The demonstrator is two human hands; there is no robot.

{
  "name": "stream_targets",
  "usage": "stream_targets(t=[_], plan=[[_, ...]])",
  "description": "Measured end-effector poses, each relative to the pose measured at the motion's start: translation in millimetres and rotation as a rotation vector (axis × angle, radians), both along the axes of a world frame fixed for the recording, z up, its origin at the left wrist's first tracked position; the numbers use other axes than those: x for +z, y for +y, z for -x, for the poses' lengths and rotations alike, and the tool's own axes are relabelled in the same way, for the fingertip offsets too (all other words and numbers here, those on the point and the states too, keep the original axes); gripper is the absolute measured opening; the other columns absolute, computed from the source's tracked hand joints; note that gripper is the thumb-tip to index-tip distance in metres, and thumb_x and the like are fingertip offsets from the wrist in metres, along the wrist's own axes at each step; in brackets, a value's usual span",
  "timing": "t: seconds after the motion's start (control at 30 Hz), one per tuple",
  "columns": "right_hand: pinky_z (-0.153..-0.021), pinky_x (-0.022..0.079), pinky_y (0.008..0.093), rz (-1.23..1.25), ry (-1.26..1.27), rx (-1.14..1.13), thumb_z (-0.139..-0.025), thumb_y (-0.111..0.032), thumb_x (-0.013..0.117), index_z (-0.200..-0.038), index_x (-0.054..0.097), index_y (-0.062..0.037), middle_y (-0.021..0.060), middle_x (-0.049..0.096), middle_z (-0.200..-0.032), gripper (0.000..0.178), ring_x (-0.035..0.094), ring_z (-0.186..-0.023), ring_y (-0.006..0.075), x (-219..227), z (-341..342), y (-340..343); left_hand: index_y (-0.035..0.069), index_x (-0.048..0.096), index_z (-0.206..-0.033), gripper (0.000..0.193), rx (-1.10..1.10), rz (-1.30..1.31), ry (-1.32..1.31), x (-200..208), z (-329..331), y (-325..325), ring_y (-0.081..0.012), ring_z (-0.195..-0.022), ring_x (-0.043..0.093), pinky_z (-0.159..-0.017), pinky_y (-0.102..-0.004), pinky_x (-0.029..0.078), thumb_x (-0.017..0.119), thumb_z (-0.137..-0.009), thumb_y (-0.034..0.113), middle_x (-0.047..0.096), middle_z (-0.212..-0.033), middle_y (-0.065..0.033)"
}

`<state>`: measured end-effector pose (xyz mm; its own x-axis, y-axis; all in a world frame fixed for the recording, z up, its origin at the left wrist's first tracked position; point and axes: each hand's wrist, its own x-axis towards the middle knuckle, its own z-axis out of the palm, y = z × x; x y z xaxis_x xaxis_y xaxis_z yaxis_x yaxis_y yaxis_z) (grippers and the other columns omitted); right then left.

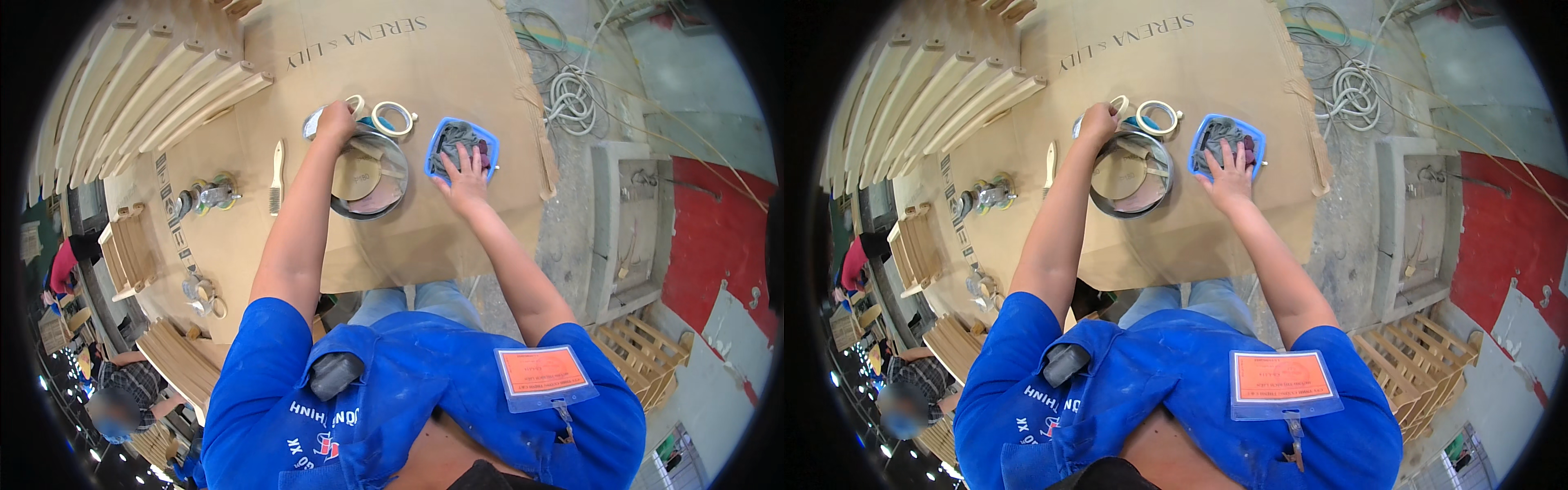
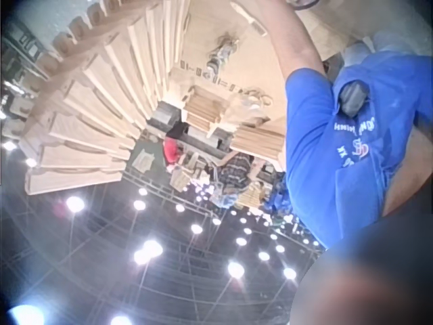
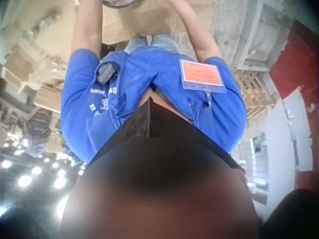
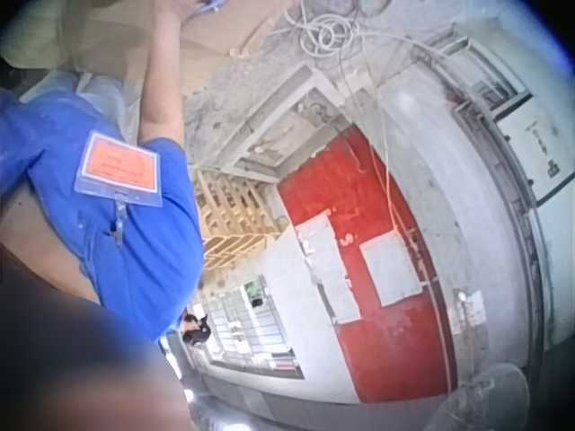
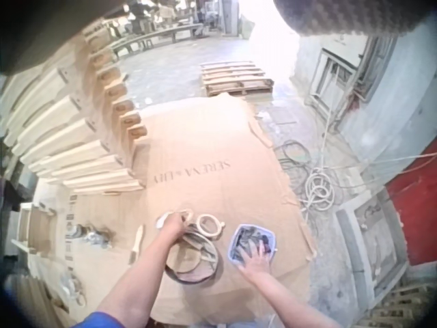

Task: The person uses an orbital sander to smooth the surfaces of L-shaped wooden pieces on a workbench. They handle each piece one at a time, sanding edges and flat surfaces, then place the finished pieces into a stack. The person also organizes sanding discs and accessories in a container.

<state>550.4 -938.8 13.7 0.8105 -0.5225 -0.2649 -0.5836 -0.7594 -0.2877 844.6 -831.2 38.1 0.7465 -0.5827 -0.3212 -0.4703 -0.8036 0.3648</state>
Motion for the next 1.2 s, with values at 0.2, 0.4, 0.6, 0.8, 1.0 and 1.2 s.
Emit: stream_targets(t=[0.2, 0.4, 0.6, 0.8, 1.0, 1.2], plan=[[-0.102, 0.031, 0.053, 0.022, -0.285, -0.083, -0.08, -0.026, 0.065, -0.13, 0.048, -0.0196, 0.0111, 0.027, -0.144, 0.054, 0.024, -0.131, 0.0399, 21.5, 9.3, 1.0, 0.001, 0.066, -0.094, 0.017, -0.192, 0.394, -0.009, 43.0, 26.6, 2.8, -0.032, -0.087, 0.062, -0.076, -0.0367, 0.049, 0.061, -0.078, 0.004, 0.065, -0.093, -0.0155], [-0.093, 0.039, 0.0472, 0.014, -0.447, -0.312, -0.074, -0.011, 0.064, -0.116, 0.056, -0.0101, 0.0139, 0.043, -0.125, 0.043, 0.041, -0.112, 0.0377, 25.4, 8.8, -24.5, 0.002, 0.063, -0.1, 0.024, -0.28, 0.436, -0.077, 52.4, 46.3, 32.6, -0.0325, -0.09, 0.059, -0.078, -0.0371, 0.048, 0.065, -0.076, 0.005, 0.057, -0.104, -0.0161], [-0.075, 0.048, 0.0384, -0.154, -0.615, -0.076, -0.076, -0.005, 0.059, -0.097, 0.061, -0.0073, 0.0105, 0.058, -0.09, 0.021, 0.058, -0.086, 0.0284, 41.8, -3.5, -12.6, 0.013, 0.055, -0.118, 0.055, -0.486, -0.274, -0.12, 21.1, 90.4, 98.0, -0.0356, -0.111, 0.048, -0.085, -0.0397, 0.046, 0.074, -0.067, 0.016, 0.049, -0.121, -0.0167], [-0.081, 0.05, 0.0389, -0.304, -0.165, 0.51, -0.079, -0.006, 0.054, -0.098, 0.065, -0.0115, 0.0077, 0.059, -0.101, 0.023, 0.057, -0.099, 0.0276, 41.6, -63.7, 91.9, 0.015, 0.046, -0.128, 0.056, -0.564, -0.087, -0.413, -10.5, 99.7, 109.7, -0.0395, -0.115, 0.045, -0.089, -0.0456, 0.043, 0.063, -0.075, 0.015, 0.045, -0.129, -0.0188], [-0.095, 0.043, 0.0405, -0.362, 0.343, 0.691, -0.092, -0.04, 0.045, -0.117, 0.061, -0.0122, 0.0091, 0.053, -0.121, 0.041, 0.049, -0.114, 0.0265, 41.4, -90.0, 102.7, 0.011, 0.057, -0.115, 0.048, -0.631, -0.111, -0.139, 0.9, 84.8, 106.1, -0.0312, -0.1, 0.054, -0.081, -0.0375, 0.048, 0.064, -0.068, 0.007, 0.054, -0.116, -0.0126], [-0.1, 0.039, 0.0401, -0.238, 0.396, 0.821, -0.078, -0.072, 0.046, -0.127, 0.054, -0.0108, 0.008, 0.044, -0.135, 0.079, 0.044, -0.12, 0.0319, 60.1, -88.1, 106.2, 0.006, 0.065, -0.101, 0.029, -0.546, 0.222, -0.074, 16.7, 63.1, 106.8, -0.0298, -0.087, 0.061, -0.074, -0.0389, 0.051, 0.057, -0.073, 0.004, 0.063, -0.095, -0.0108]])
